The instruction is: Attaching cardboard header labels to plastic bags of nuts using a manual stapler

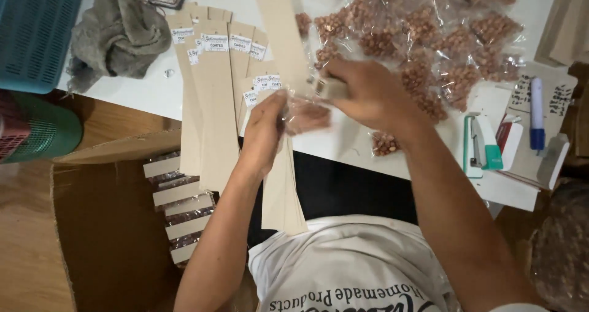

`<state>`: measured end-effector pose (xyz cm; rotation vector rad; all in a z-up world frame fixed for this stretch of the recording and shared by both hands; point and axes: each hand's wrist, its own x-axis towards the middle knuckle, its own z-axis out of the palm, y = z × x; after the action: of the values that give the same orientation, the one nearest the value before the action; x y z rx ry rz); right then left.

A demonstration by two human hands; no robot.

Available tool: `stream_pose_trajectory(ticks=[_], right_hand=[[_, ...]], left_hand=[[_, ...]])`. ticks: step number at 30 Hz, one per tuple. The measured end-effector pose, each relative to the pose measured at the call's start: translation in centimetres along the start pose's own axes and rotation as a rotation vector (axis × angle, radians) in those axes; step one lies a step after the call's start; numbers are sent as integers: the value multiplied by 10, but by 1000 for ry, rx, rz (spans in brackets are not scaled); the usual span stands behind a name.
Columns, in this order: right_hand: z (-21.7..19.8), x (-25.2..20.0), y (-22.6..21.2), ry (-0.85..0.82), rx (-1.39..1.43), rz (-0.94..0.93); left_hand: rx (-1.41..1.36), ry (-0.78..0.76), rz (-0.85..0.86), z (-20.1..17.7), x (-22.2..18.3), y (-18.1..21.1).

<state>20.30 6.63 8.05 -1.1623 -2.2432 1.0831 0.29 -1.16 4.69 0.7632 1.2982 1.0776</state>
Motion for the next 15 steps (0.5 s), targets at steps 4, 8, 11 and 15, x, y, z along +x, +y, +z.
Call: stream_pose_trajectory(ticks=[4,8,11,15], right_hand=[[16,18,1,93,-128,58],[29,32,7,125,-55,139],[44,47,-4,446,161,133],[58,57,-41,561,800,356]], left_hand=[[70,-44,48,-12,13,-27],[-51,10,104,4,3,-9],[192,102,291,7,1,-9],[298,162,362,8,-1,-20]])
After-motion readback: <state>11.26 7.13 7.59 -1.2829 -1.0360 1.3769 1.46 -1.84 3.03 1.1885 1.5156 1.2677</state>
